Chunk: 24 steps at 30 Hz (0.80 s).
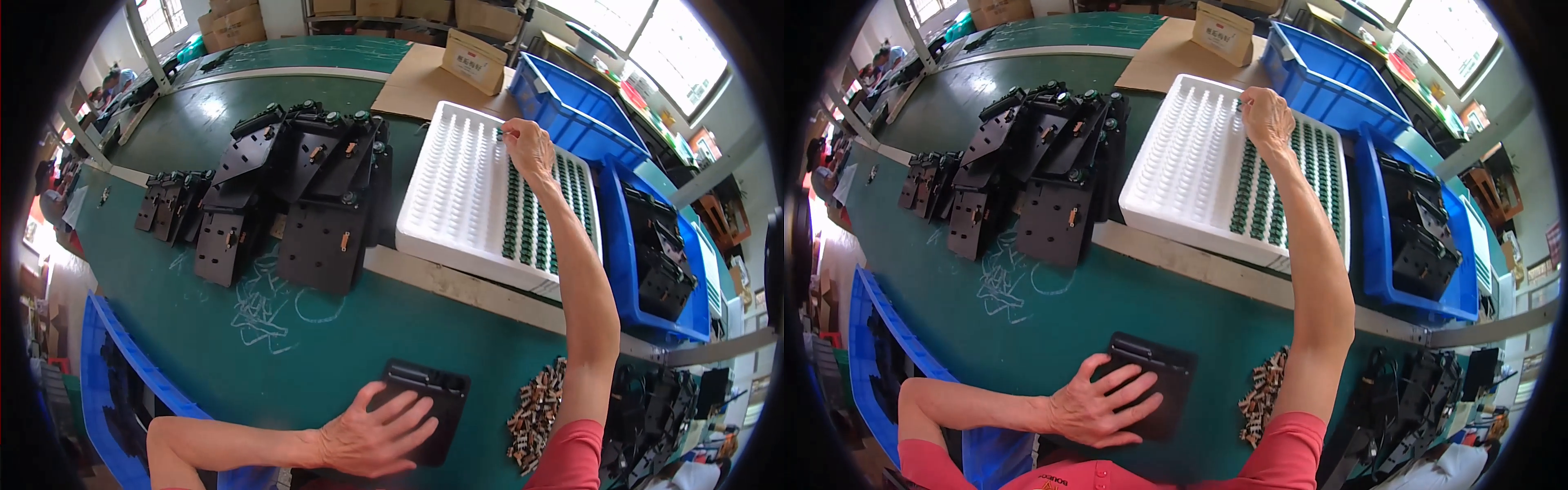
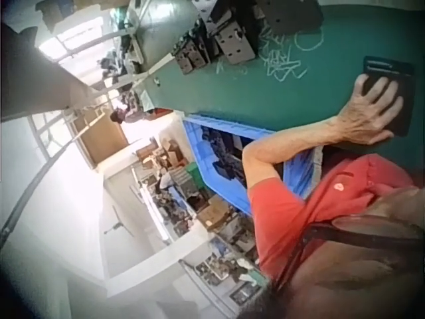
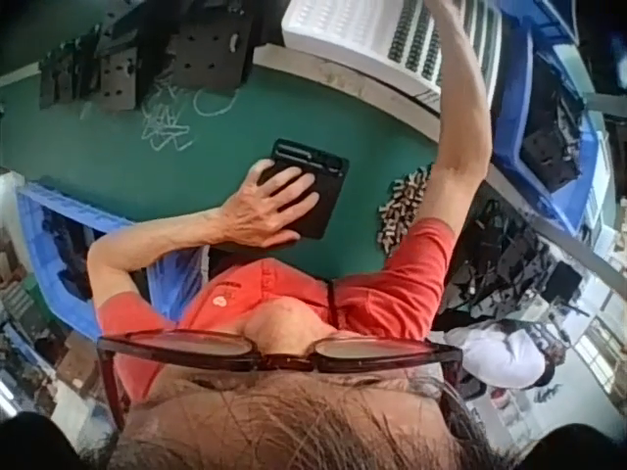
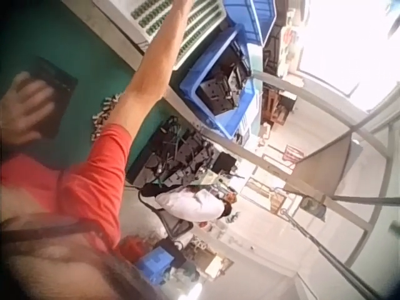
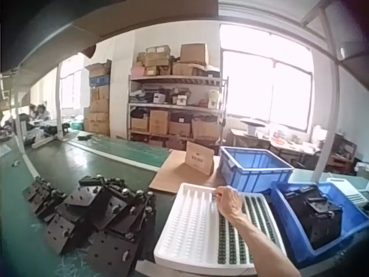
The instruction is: The person assembles black plastic housings by hand, attaching metal hinges and pins to them.
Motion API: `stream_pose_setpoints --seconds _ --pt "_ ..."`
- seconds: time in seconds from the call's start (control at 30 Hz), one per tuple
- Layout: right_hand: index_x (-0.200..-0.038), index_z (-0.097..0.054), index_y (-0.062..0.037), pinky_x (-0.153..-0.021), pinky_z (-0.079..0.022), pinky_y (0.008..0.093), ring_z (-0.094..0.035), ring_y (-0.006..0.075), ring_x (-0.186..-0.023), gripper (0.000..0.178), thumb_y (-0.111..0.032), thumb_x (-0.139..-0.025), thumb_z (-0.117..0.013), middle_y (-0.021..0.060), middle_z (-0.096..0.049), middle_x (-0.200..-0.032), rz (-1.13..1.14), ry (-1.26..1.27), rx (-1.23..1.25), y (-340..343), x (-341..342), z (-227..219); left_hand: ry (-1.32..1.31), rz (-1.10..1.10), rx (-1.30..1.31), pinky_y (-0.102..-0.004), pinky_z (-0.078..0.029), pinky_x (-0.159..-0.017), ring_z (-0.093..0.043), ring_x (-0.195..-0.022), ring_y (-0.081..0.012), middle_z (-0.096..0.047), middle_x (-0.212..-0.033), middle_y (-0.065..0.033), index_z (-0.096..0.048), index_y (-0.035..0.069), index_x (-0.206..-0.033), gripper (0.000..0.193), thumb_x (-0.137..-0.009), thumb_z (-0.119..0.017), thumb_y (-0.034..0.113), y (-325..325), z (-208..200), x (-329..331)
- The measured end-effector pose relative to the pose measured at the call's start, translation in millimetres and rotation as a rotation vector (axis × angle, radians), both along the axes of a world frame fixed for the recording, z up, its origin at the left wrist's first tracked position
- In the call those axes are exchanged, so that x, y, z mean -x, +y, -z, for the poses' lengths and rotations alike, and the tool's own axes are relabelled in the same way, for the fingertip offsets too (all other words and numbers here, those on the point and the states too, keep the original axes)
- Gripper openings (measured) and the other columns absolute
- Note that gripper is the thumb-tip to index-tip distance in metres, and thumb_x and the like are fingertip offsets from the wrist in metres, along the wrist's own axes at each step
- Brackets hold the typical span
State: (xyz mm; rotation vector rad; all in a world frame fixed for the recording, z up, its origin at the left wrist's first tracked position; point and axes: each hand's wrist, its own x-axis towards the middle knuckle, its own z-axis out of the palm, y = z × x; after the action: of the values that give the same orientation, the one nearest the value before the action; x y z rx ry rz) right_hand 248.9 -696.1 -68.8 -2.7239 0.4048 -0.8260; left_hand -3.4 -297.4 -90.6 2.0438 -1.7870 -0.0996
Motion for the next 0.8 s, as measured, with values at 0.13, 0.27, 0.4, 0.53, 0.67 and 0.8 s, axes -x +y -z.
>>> stream_pose_setpoints --seconds 0.13,0.27,0.4,0.53,0.67,0.8 --pt "-0.099 -0.076 -0.0143 -0.081 -0.054 0.0409 -0.07 0.0302 -0.093 0.02 -0.012 -0.081 -0.067 0.0098 -0.073 -0.098 -0.004 0.017 0.053 -1 -13 5 -0.028 -0.008 -0.036 -0.0566 -0.03 -0.098 -0.049 -0.122 -0.027 -0.052 -0.136 -0.0139 -0.06 0.013 -0.126 0.058 -0.085 -0.063 0.054 0 1 0" --pt "-0.094 -0.074 -0.0108 -0.078 -0.053 0.0417 -0.069 0.0315 -0.091 0.018 -0.011 -0.078 -0.066 0.0111 -0.072 -0.095 -0.001 0.022 0.12 -1 -22 4 -0.037 -0.014 -0.056 -0.0566 -0.029 -0.099 -0.049 -0.123 -0.0261 -0.052 -0.136 -0.0132 -0.061 0.014 -0.126 0.058 -0.085 -0.063 0.054 -3 -4 -1" --pt "-0.093 -0.074 -0.0107 -0.079 -0.053 0.0414 -0.068 0.0313 -0.093 0.016 -0.012 -0.079 -0.066 0.0104 -0.072 -0.096 -0.003 0.026 0.12 -7 -29 7 -0.041 -0.015 -0.062 -0.0567 -0.029 -0.1 -0.048 -0.124 -0.026 -0.052 -0.137 -0.0127 -0.061 0.015 -0.126 0.057 -0.086 -0.063 0.055 -4 -3 -1" --pt "-0.09 -0.074 -0.0132 -0.08 -0.053 0.0426 -0.068 0.0315 -0.096 0.014 -0.014 -0.079 -0.066 0.0101 -0.072 -0.098 0.0 0.072 0.083 -14 -31 7 -0.032 -0.022 -0.057 -0.0568 -0.029 -0.1 -0.047 -0.125 -0.0259 -0.051 -0.138 -0.0125 -0.061 0.015 -0.126 0.057 -0.086 -0.063 0.055 -4 -2 0" --pt "-0.091 -0.076 -0.0175 -0.082 -0.053 0.0426 -0.068 0.0312 -0.099 0.014 -0.018 -0.078 -0.068 0.0092 -0.072 -0.1 0.049 0.112 -0.083 -18 -32 6 -0.032 -0.024 -0.05 -0.0568 -0.029 -0.1 -0.046 -0.125 -0.0261 -0.051 -0.138 -0.0124 -0.061 0.015 -0.126 0.056 -0.086 -0.062 0.055 -2 -2 1" --pt "-0.091 -0.076 -0.0185 -0.083 -0.052 0.0417 -0.068 0.0308 -0.099 0.014 -0.019 -0.079 -0.068 0.0084 -0.073 -0.1 0.066 0.129 -0.145 -20 -32 5 -0.034 -0.019 -0.054 -0.0568 -0.029 -0.1 -0.046 -0.125 -0.026 -0.051 -0.138 -0.0124 -0.061 0.015 -0.126 0.057 -0.085 -0.063 0.054 -3 -1 0"
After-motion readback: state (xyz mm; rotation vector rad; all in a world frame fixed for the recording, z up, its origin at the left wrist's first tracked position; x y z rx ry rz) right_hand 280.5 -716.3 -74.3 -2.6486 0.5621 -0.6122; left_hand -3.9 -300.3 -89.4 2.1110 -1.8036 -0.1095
